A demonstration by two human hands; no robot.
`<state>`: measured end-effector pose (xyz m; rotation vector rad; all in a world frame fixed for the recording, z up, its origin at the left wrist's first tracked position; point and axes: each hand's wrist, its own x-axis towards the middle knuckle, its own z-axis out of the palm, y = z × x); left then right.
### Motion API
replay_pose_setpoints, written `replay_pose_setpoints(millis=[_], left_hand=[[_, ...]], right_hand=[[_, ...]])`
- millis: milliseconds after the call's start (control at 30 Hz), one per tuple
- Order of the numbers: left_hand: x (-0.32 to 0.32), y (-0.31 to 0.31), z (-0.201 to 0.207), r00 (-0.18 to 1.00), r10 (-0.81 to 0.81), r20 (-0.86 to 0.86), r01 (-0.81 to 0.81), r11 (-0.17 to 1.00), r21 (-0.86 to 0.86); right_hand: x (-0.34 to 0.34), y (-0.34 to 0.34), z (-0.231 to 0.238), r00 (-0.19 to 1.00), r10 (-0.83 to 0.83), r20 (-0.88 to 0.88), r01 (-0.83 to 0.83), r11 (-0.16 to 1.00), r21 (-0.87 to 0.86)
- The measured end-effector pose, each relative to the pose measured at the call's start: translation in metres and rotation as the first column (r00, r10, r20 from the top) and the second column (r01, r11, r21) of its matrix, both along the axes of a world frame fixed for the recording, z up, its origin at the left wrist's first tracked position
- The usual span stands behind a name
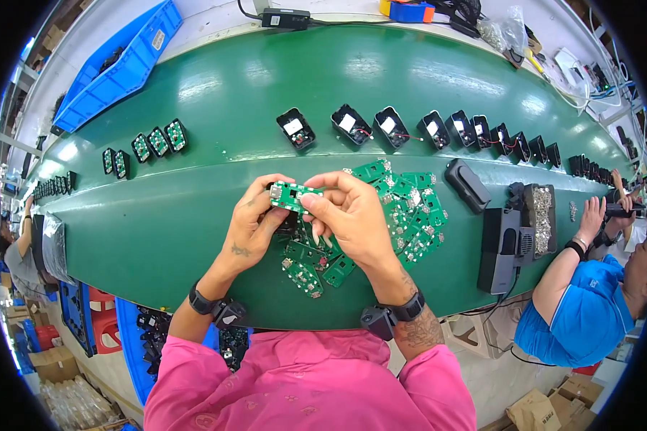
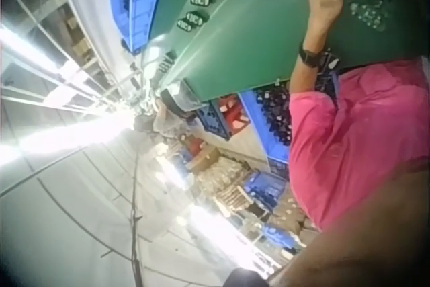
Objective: The person assembles electronic devices by picking up a black housing and a circuit board, fitting the board into the housing, and placing the unit on the conveyor belt.
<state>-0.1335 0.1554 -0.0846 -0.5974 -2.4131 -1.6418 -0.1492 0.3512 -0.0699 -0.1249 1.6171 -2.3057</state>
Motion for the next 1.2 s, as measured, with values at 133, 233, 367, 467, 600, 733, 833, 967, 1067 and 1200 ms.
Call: replay_pose_setpoints(millis=[133,233,367,467,600,733,833,967,1067,1200], left_hand=[[0.001,0.002,-0.005,1.000,-0.023,-0.007,0.023,0.999,-0.037],[0.001,0.002,-0.008,1.000,-0.010,0.001,0.010,0.999,-0.040],[0.006,0.008,0.003,0.967,-0.082,0.242,-0.019,0.923,0.385],[0.006,0.004,0.005,0.904,-0.236,0.357,0.018,0.854,0.519],[0.006,0.006,0.003,0.897,-0.153,0.414,-0.066,0.880,0.470],[0.008,0.009,0.000,0.898,-0.155,0.411,-0.053,0.890,0.452],[0.016,0.012,-0.001,0.877,-0.163,0.451,-0.074,0.883,0.463],[0.019,0.021,-0.009,0.890,-0.183,0.417,-0.036,0.884,0.465],[0.013,0.024,-0.006,0.884,-0.207,0.420,-0.060,0.839,0.541],[0.017,0.024,-0.002,0.956,0.099,0.277,-0.208,0.892,0.402]], right_hand=[[0.001,-0.001,0.000,0.998,0.047,0.039,-0.048,0.999,0.026],[0.002,-0.002,0.000,0.997,0.057,0.047,-0.060,0.996,0.062],[0.002,-0.004,-0.014,0.994,0.022,-0.111,0.003,0.976,0.218],[0.004,-0.003,-0.015,0.982,0.025,-0.188,0.038,0.946,0.321],[0.004,-0.005,-0.016,0.766,0.002,-0.643,0.379,0.806,0.455],[0.003,-0.005,-0.019,0.716,0.026,-0.698,0.427,0.774,0.467],[0.005,-0.010,-0.020,0.734,0.043,-0.678,0.363,0.819,0.444],[0.010,-0.008,-0.019,0.777,0.058,-0.627,0.301,0.840,0.451],[0.014,-0.002,-0.017,0.768,-0.011,-0.641,0.359,0.836,0.416],[0.016,-0.013,-0.019,0.638,-0.025,-0.769,0.549,0.715,0.432]])
